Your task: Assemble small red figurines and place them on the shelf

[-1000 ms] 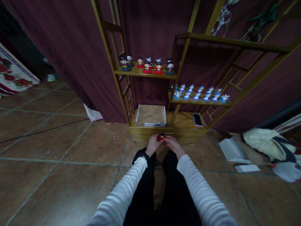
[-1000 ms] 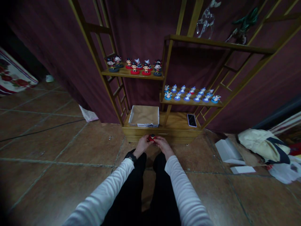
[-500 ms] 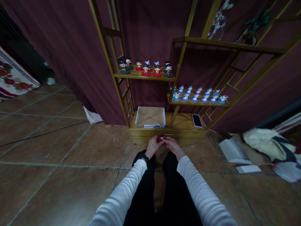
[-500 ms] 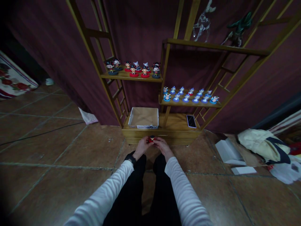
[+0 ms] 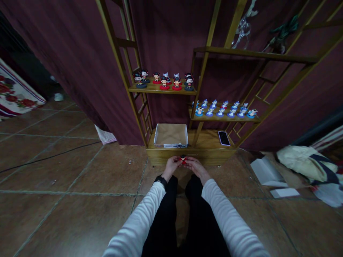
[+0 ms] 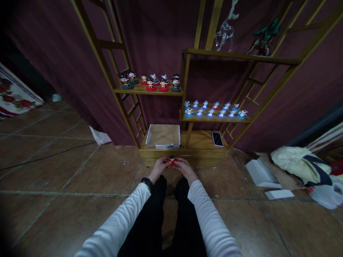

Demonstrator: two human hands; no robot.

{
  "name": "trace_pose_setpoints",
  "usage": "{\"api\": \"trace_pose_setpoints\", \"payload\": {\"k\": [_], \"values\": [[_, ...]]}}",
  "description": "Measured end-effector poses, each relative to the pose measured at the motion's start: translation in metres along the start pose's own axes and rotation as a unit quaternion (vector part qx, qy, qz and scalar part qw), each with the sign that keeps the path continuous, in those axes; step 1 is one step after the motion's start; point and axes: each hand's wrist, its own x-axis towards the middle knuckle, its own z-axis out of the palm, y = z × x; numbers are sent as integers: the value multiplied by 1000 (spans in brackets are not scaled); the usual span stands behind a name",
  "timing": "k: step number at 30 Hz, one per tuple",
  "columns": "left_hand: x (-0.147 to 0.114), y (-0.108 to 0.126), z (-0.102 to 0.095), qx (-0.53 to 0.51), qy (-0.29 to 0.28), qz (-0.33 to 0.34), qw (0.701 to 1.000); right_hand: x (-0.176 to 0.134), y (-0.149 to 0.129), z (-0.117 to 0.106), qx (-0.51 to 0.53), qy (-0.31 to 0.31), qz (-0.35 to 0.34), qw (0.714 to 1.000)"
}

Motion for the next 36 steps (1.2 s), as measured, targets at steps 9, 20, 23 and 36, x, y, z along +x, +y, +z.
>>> {"api": "trace_pose_setpoints", "payload": {"k": [9, 20, 23, 36], "values": [[-2, 0, -1, -15, 10, 7, 1000, -1, 1, 2, 7, -10, -12, 1000], [-9, 9, -5, -42, -26, 20, 999, -7, -2, 10, 36, -11, -59, 998], [-11, 12, -4, -44, -54, 43, 997, -9, -2, 10, 43, -11, -65, 997], [-19, 14, -5, 229, 39, 173, 957, -16, -3, 14, 35, -32, -66, 997]]}}
